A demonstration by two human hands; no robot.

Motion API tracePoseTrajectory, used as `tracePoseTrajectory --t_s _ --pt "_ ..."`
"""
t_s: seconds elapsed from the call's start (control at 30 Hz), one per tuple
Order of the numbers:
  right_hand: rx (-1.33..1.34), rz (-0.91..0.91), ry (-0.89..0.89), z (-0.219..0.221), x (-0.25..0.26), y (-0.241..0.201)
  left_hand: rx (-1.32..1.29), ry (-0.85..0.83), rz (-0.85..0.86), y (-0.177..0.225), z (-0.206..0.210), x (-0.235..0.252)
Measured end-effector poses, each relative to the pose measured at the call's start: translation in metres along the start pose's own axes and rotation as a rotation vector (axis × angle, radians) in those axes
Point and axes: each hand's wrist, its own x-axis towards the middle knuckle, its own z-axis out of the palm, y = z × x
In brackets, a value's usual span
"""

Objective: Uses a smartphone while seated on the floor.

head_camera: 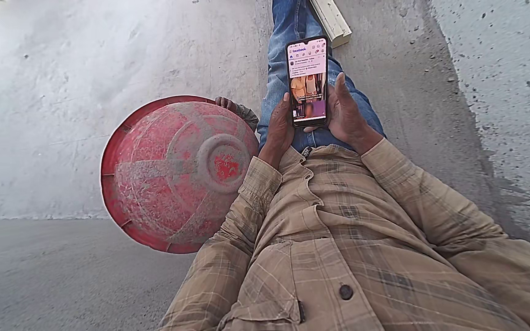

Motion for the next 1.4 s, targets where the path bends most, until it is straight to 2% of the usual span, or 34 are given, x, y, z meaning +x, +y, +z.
tracePoseTrajectory --t_s 1.03,1.13,1.27,1.3,1.37,1.4 --pt "-0.003 0.010 -0.010 0.000 -0.001 -0.002 0.017 0.009 0.004 0.001 0.003 -0.002" --pt "0.032 -0.010 -0.002 0.000 -0.002 -0.005 0.246 0.044 0.060 0.017 0.007 -0.015" --pt "0.048 -0.013 0.015 0.003 0.000 -0.007 0.909 -0.048 0.325 0.067 0.007 -0.076" --pt "0.047 -0.007 0.015 0.004 0.000 -0.007 0.994 -0.049 0.326 0.078 0.007 -0.092" --pt "0.032 -0.005 -0.006 0.003 -0.001 -0.008 0.908 0.034 0.212 0.085 -0.002 -0.108" --pt "0.024 -0.010 -0.010 0.003 -0.002 -0.008 0.802 0.140 0.133 0.084 -0.009 -0.110"
